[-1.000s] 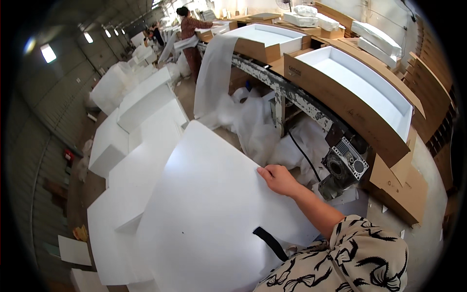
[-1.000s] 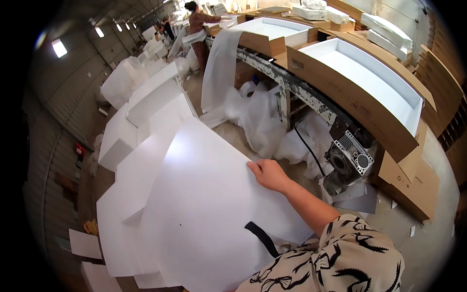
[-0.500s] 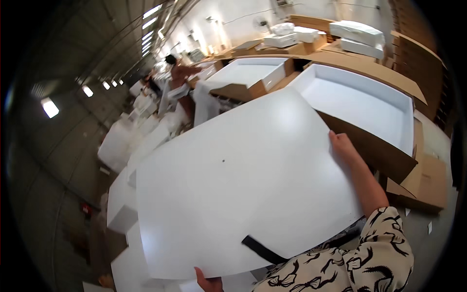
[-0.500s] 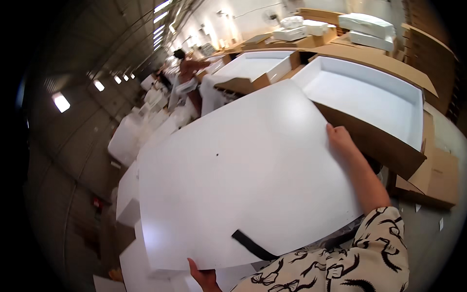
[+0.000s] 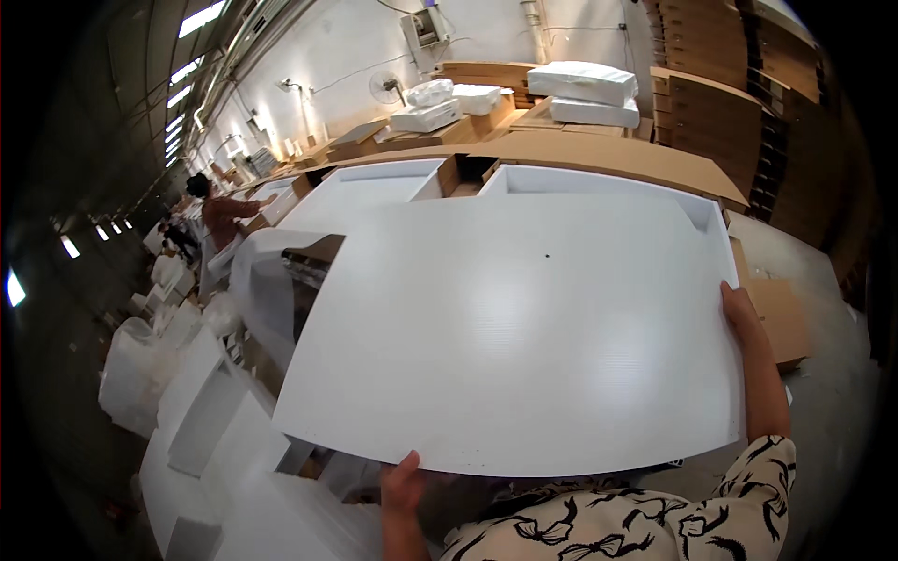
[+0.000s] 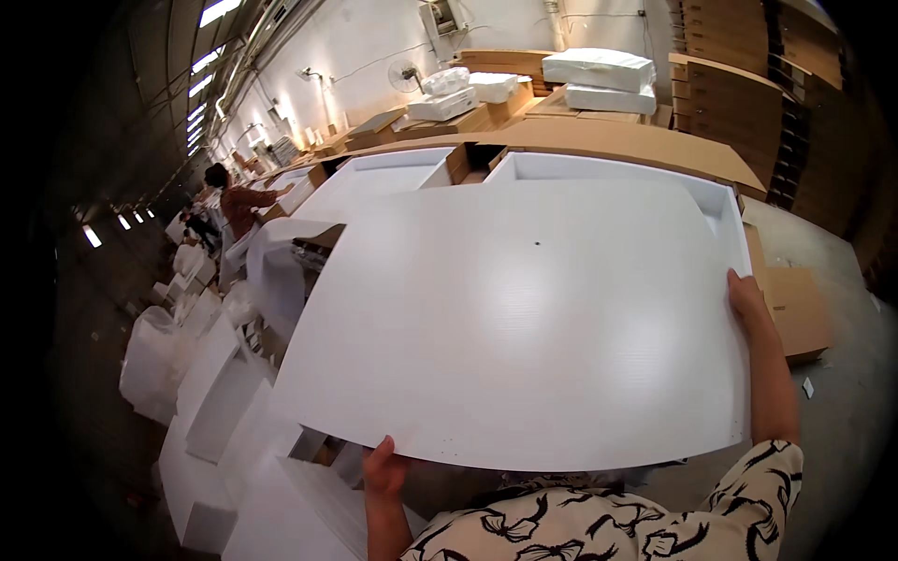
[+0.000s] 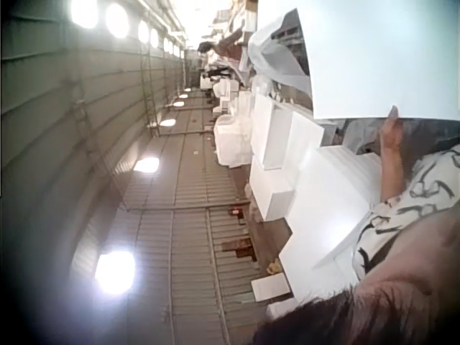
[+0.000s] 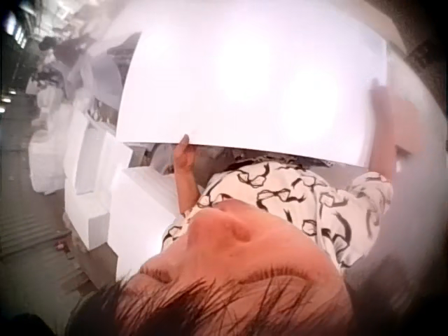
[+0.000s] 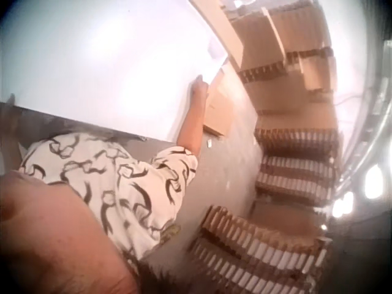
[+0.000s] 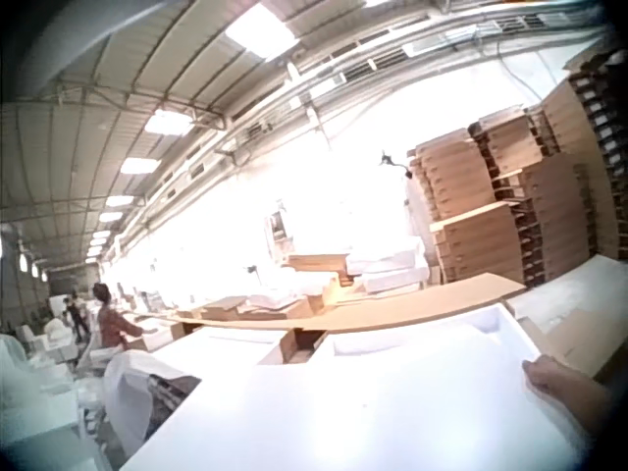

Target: The person places white furniture panels into cardboard boxes lined with foam inserts and protective wrapping.

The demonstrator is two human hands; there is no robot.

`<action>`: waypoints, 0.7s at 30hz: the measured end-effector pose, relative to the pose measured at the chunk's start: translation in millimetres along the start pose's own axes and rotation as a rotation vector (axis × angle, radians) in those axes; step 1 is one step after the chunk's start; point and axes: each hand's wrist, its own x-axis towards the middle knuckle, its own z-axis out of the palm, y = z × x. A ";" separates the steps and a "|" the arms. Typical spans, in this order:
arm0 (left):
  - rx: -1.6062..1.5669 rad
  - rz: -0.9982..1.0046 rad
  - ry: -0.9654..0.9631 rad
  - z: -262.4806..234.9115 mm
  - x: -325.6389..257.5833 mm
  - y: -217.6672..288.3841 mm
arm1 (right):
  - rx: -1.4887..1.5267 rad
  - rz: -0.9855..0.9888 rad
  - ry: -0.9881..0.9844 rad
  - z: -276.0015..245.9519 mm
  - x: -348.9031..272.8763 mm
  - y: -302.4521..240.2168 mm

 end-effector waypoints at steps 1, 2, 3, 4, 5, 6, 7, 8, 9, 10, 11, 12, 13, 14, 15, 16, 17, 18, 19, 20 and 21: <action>0.014 -0.086 -0.088 6.1 18.2 3.7 | -0.042 0.039 0.021 -8.1 -8.3 -2.7; 0.007 -0.105 -0.198 13.6 38.3 7.8 | -0.084 0.079 0.043 -16.8 -18.7 -7.5; -0.008 -0.115 -0.218 12.6 58.6 8.5 | -0.189 0.076 0.121 -23.4 -26.7 0.3; -0.021 -0.199 -0.308 12.2 82.4 6.3 | -0.298 0.067 0.204 -34.7 -28.4 6.8; -0.031 -0.283 -0.394 13.8 102.1 4.2 | -0.380 0.104 0.219 -43.7 -30.3 11.9; -0.041 -0.347 -0.406 17.7 122.8 2.3 | -0.458 0.142 0.237 -53.0 -28.2 22.1; -0.060 -0.351 -0.426 23.7 142.0 0.4 | -0.477 0.124 0.287 -62.4 -24.4 39.6; -0.074 -0.396 -0.469 30.5 162.1 -2.0 | -0.496 0.111 0.344 -74.8 -19.0 62.1; -0.082 -0.436 -0.499 35.9 177.2 -4.1 | -0.509 0.135 0.358 -80.6 -16.0 70.0; -0.094 -0.467 -0.503 39.3 193.2 -9.3 | -0.515 0.177 0.351 -86.9 -5.7 74.8; -0.102 -0.475 -0.504 44.6 206.3 -12.1 | -0.524 0.208 0.346 -87.0 2.6 73.4; -0.118 -0.504 -0.525 53.1 222.0 -16.2 | -0.533 0.232 0.349 -89.9 7.5 71.9; -0.133 -0.533 -0.542 62.9 236.5 -20.5 | -0.547 0.253 0.344 -90.7 15.9 71.0; -0.147 -0.552 -0.523 75.3 247.0 -22.1 | -0.554 0.271 0.337 -90.0 26.3 71.6; -0.147 -0.562 -0.510 85.4 263.5 -26.6 | -0.559 0.276 0.327 -87.6 43.9 69.3; -0.160 -0.590 -0.543 96.0 276.0 -34.2 | -0.559 0.281 0.322 -89.8 59.9 68.0; -0.172 -0.615 -0.570 104.0 280.8 -42.4 | -0.554 0.280 0.320 -92.4 76.7 67.8; -0.139 -0.597 -0.511 113.5 284.8 -46.7 | -0.544 0.291 0.307 -91.1 87.2 72.4; -0.130 -0.599 -0.494 122.7 293.7 -53.1 | -0.541 0.288 0.294 -90.7 109.4 71.2; -0.156 -0.622 -0.473 131.7 304.9 -59.9 | -0.533 0.278 0.284 -92.5 136.4 67.0; -0.184 -0.644 -0.450 140.6 315.3 -67.9 | -0.530 0.271 0.269 -91.5 156.0 67.2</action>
